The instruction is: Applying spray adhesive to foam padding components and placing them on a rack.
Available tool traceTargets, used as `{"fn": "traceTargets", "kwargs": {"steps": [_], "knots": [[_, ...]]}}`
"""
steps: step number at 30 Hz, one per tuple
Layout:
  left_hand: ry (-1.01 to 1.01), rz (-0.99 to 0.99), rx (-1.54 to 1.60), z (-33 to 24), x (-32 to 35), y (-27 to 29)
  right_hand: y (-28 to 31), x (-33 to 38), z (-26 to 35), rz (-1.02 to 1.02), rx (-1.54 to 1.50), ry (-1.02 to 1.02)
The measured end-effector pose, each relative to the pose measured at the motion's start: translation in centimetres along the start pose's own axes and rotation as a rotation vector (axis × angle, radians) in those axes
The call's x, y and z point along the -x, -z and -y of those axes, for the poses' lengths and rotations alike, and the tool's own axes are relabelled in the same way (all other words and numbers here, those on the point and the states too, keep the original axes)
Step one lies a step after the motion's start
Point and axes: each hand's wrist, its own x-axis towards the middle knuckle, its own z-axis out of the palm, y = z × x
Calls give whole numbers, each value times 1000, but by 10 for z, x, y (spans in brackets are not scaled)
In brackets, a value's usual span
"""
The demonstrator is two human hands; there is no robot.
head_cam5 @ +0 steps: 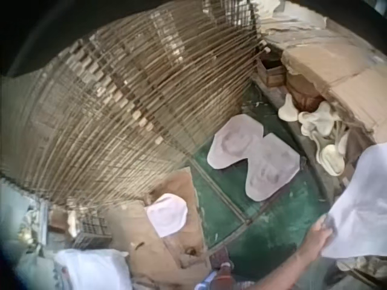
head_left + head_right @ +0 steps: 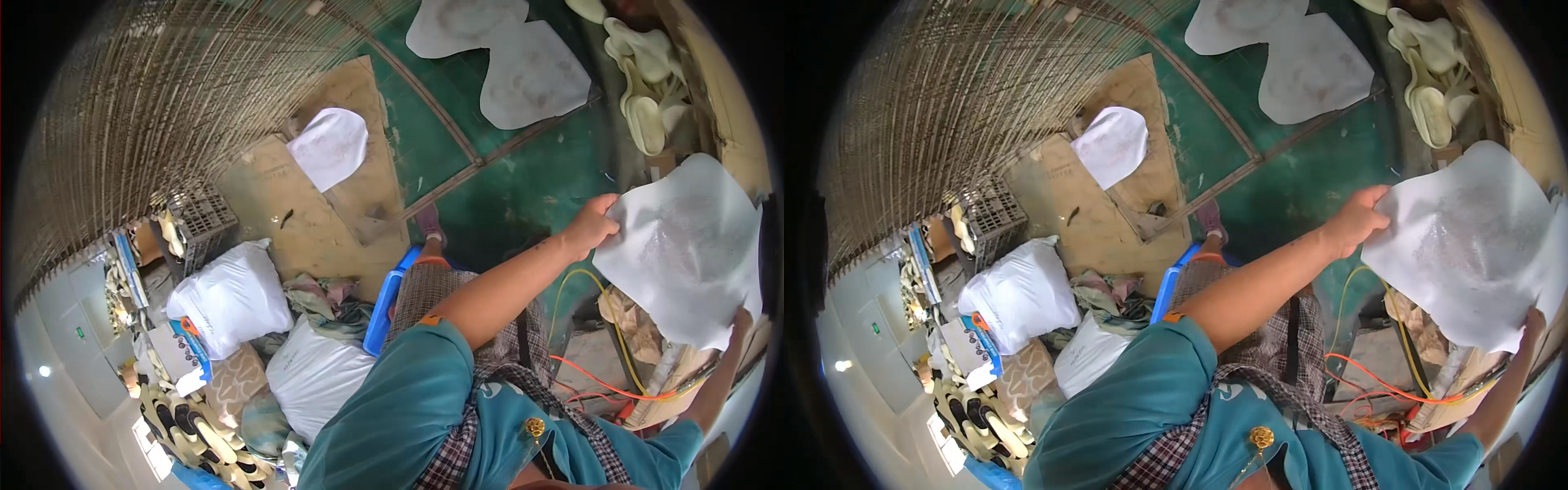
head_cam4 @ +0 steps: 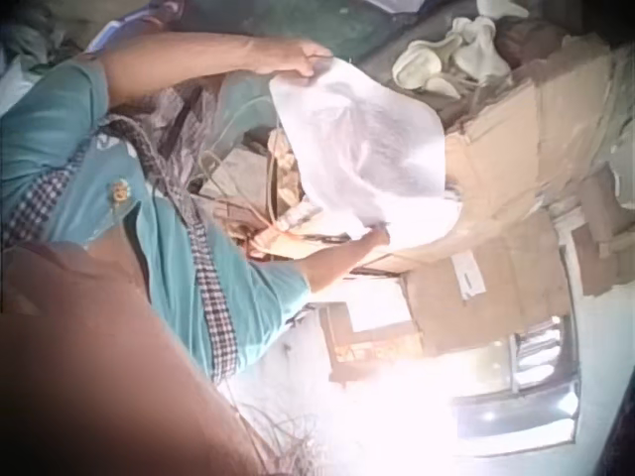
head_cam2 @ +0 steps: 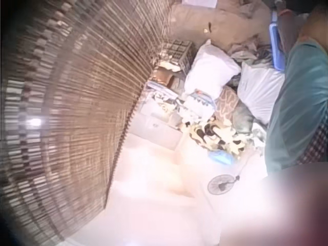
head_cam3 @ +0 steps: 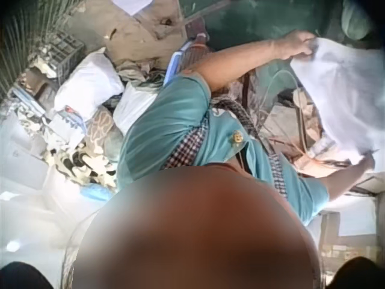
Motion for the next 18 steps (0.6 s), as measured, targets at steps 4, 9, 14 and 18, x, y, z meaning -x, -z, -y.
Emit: {"fn": "traceTargets", "kwargs": {"steps": [4, 9, 14, 18], "knots": [[-97, -88, -8, -37, 29, 51, -11, 32, 3, 14, -152, 19], [-67, -327, -53, -111, 102, 176, -199, 209, 194, 92, -504, 258], [-34, -642, -210, -157, 199, 337, -412, 319, 296, 439, -551, 103], [-44, -932, -442, -178, 295, 462, -561, 402, 318, 683, -591, 150]]}}
